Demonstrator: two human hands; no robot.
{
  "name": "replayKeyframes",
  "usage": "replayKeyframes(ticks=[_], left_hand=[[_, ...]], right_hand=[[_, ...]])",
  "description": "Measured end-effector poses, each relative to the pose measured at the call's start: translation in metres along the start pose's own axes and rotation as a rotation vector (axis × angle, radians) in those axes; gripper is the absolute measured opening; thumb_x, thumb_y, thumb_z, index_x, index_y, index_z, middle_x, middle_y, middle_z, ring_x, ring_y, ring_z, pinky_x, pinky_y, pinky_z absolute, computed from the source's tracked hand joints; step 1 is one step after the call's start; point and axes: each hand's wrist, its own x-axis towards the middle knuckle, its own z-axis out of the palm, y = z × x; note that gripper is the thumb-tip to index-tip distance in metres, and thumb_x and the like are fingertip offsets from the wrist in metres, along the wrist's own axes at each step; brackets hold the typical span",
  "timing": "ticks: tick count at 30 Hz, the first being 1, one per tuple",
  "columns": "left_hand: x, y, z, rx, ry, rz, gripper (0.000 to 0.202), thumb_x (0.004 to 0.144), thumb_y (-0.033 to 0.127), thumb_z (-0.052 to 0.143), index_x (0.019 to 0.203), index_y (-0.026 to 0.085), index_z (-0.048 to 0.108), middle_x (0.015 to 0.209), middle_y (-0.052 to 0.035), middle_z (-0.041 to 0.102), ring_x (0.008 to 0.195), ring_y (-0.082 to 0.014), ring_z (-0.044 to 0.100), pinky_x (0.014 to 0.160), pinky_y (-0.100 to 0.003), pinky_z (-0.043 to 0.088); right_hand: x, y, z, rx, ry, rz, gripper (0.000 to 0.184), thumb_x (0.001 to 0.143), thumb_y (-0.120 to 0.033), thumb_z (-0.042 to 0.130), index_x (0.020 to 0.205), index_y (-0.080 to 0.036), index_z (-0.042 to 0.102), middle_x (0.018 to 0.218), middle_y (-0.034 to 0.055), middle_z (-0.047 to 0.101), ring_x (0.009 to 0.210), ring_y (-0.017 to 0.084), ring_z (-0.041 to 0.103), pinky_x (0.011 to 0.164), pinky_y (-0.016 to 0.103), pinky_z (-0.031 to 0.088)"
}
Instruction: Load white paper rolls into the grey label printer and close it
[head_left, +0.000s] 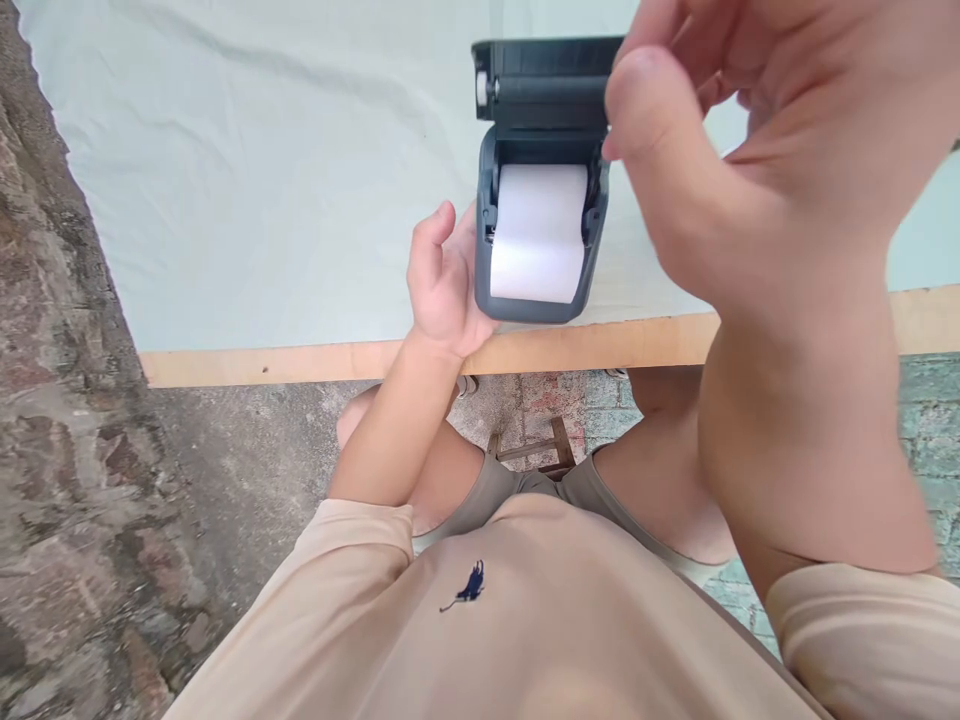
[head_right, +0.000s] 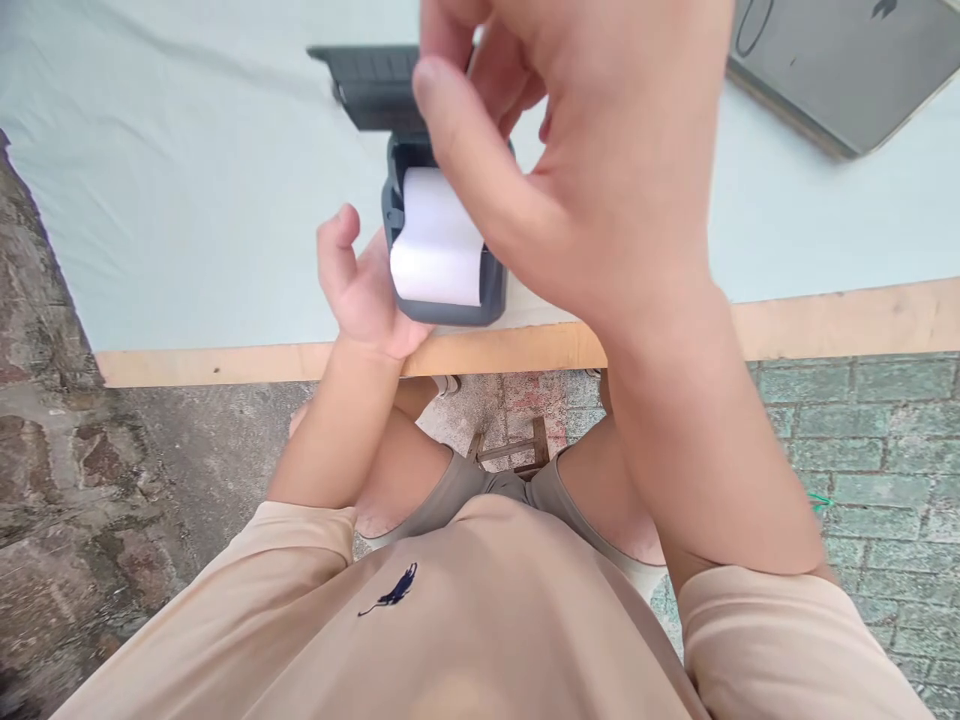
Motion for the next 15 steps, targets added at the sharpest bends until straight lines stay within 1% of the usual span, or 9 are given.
replayKeyframes(ticks=[1, 2, 4, 7, 9, 11, 13, 15], left_hand=[[0.000, 0.000, 0.000, -0.005, -0.009, -0.005, 0.049, 0.081, 0.057, 0.032, 0.104, 0.022, 0.059, 0.100, -0.0068, 0.068, 0.135, -0.0250, 0.040, 0.102, -0.037, 0.046], [0.000, 0.000, 0.000, -0.011, -0.018, -0.009, 0.049, 0.081, 0.056, 0.033, 0.104, 0.022, 0.059, 0.100, -0.0068, 0.068, 0.135, -0.0248, 0.040, 0.103, -0.037, 0.046], [0.001, 0.000, 0.000, -0.027, -0.057, -0.012, 0.047, 0.082, 0.055, 0.033, 0.105, 0.023, 0.059, 0.101, -0.0062, 0.068, 0.136, -0.0246, 0.039, 0.104, -0.036, 0.045], [0.001, -0.002, -0.002, -0.060, -0.123, -0.005, 0.046, 0.082, 0.053, 0.033, 0.105, 0.025, 0.060, 0.101, -0.0059, 0.068, 0.136, -0.0251, 0.037, 0.105, -0.037, 0.044], [0.000, -0.004, -0.003, -0.073, -0.094, 0.002, 0.042, 0.081, 0.052, 0.037, 0.103, 0.025, 0.060, 0.101, -0.0061, 0.067, 0.135, -0.0249, 0.039, 0.105, -0.036, 0.044], [-0.001, -0.005, -0.004, -0.071, -0.014, 0.007, 0.040, 0.080, 0.051, 0.041, 0.104, 0.025, 0.059, 0.101, -0.0057, 0.067, 0.134, -0.0245, 0.041, 0.103, -0.036, 0.045], [-0.002, -0.005, -0.004, -0.059, 0.021, -0.004, 0.039, 0.079, 0.052, 0.043, 0.105, 0.025, 0.057, 0.101, -0.0055, 0.066, 0.132, -0.0257, 0.044, 0.101, -0.036, 0.046], [-0.002, -0.005, -0.004, -0.033, -0.005, -0.018, 0.040, 0.078, 0.053, 0.045, 0.104, 0.025, 0.057, 0.100, -0.0055, 0.065, 0.130, -0.0273, 0.045, 0.100, -0.037, 0.047]], right_hand=[[0.001, 0.003, 0.001, -0.069, 0.007, -0.048, 0.034, 0.091, -0.043, 0.032, 0.090, -0.022, 0.059, 0.081, 0.0038, 0.056, 0.082, 0.015, 0.059, 0.082, 0.033, 0.048], [0.001, 0.007, 0.002, -0.101, -0.014, -0.076, 0.029, 0.089, -0.040, 0.035, 0.092, -0.026, 0.060, 0.081, 0.0019, 0.057, 0.084, 0.015, 0.060, 0.085, 0.034, 0.049], [0.002, 0.013, 0.004, -0.089, -0.015, -0.109, 0.023, 0.087, -0.035, 0.039, 0.097, -0.030, 0.059, 0.088, -0.0009, 0.057, 0.090, 0.015, 0.060, 0.091, 0.035, 0.049], [0.004, 0.016, 0.005, -0.019, -0.006, -0.162, 0.022, 0.084, -0.029, 0.044, 0.101, -0.027, 0.057, 0.097, -0.0025, 0.056, 0.096, 0.015, 0.058, 0.096, 0.033, 0.048], [0.005, 0.013, 0.007, -0.080, -0.094, -0.098, 0.021, 0.082, -0.025, 0.044, 0.098, -0.025, 0.058, 0.091, -0.0012, 0.058, 0.092, 0.016, 0.058, 0.092, 0.036, 0.048], [0.006, 0.010, 0.011, -0.201, -0.240, 0.020, 0.021, 0.080, -0.026, 0.046, 0.097, -0.027, 0.058, 0.083, 0.0020, 0.057, 0.090, 0.021, 0.056, 0.086, 0.043, 0.048], [0.007, 0.009, 0.016, -0.296, -0.364, 0.089, 0.025, 0.078, -0.026, 0.049, 0.102, -0.030, 0.057, 0.082, 0.0061, 0.055, 0.099, 0.028, 0.053, 0.080, 0.049, 0.047], [0.009, 0.010, 0.022, -0.340, -0.422, 0.093, 0.031, 0.075, -0.023, 0.051, 0.105, -0.030, 0.056, 0.083, 0.0091, 0.052, 0.107, 0.033, 0.048, 0.078, 0.052, 0.046]])
